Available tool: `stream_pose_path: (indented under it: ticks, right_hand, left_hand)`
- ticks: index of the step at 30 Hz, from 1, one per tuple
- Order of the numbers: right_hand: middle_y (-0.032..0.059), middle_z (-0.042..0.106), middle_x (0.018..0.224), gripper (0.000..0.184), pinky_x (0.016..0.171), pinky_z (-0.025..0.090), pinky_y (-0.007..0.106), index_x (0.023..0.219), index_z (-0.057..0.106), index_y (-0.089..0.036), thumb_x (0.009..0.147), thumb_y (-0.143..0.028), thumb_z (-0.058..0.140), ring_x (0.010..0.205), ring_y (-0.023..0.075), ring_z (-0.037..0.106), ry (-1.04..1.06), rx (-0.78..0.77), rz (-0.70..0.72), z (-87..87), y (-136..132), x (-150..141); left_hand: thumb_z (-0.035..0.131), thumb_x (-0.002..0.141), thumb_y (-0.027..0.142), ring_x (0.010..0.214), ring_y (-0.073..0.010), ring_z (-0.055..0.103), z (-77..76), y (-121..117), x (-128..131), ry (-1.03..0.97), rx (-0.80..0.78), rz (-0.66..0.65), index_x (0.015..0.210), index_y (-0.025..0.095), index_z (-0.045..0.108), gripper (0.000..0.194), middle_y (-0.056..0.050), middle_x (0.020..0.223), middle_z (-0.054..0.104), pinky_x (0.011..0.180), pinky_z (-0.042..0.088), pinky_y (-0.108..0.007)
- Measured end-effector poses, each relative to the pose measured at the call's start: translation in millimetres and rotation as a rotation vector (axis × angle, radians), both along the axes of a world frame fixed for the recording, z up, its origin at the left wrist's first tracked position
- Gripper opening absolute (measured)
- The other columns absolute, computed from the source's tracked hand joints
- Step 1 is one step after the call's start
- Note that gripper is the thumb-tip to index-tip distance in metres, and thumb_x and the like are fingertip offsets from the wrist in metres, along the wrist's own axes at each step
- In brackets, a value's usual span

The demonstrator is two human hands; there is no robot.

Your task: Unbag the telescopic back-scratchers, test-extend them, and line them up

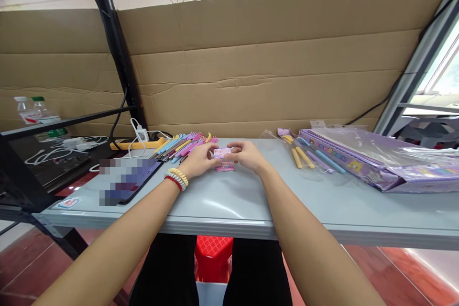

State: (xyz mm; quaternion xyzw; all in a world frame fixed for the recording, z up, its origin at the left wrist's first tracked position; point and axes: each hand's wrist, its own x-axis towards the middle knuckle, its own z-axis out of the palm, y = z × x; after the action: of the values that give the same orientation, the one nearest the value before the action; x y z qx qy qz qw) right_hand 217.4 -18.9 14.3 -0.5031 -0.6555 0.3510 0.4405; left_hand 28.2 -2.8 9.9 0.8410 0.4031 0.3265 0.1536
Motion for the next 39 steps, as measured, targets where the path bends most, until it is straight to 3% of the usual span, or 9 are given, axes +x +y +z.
stream_pose_path:
  ticks: [4,11,35,39]
  right_hand:
    - [-0.0001,0.060,0.068,0.055,0.056,0.038,0.024,0.095,0.062,-0.012,0.047,-0.032,0.081,0.061,0.0116,0.052,-0.074,0.043,0.031,-1.7,1.0,3.3]
    - [0.0004,0.059,0.074,0.046,0.055,0.034,0.025,0.091,0.067,-0.013,0.056,-0.042,0.074,0.062,0.0115,0.048,-0.320,0.121,0.005,-3.8,3.1,6.6]
    - [0.0023,0.060,0.075,0.045,0.057,0.036,0.025,0.094,0.066,-0.013,0.058,-0.039,0.072,0.066,0.0137,0.051,-0.401,0.076,0.019,-7.3,6.1,7.9]
    - [0.0019,0.060,0.072,0.044,0.055,0.035,0.025,0.092,0.067,-0.013,0.058,-0.039,0.073,0.064,0.0134,0.050,-0.415,0.058,0.022,-5.9,4.6,7.2]
  left_hand:
    - [0.070,0.071,0.036,0.092,-0.0202,0.061,0.4,-0.6,-1.9,0.002,-0.071,-0.001,0.118,0.012,0.056,0.054,-0.010,0.107,0.065,0.083,0.048,-0.032]
    - [0.072,0.063,0.053,0.108,-0.0260,0.056,-3.1,0.6,-4.5,0.060,-0.063,-0.080,0.123,0.012,0.053,0.074,-0.012,0.122,0.059,0.091,0.046,-0.036]
    - [0.071,0.065,0.048,0.101,-0.0242,0.059,-3.7,1.8,-4.1,0.134,-0.032,-0.082,0.114,0.017,0.058,0.060,-0.008,0.113,0.064,0.087,0.046,-0.034]
    - [0.071,0.064,0.048,0.106,-0.0257,0.057,-3.1,1.0,-4.0,0.167,-0.047,-0.075,0.119,0.015,0.055,0.066,-0.010,0.119,0.061,0.090,0.045,-0.036]
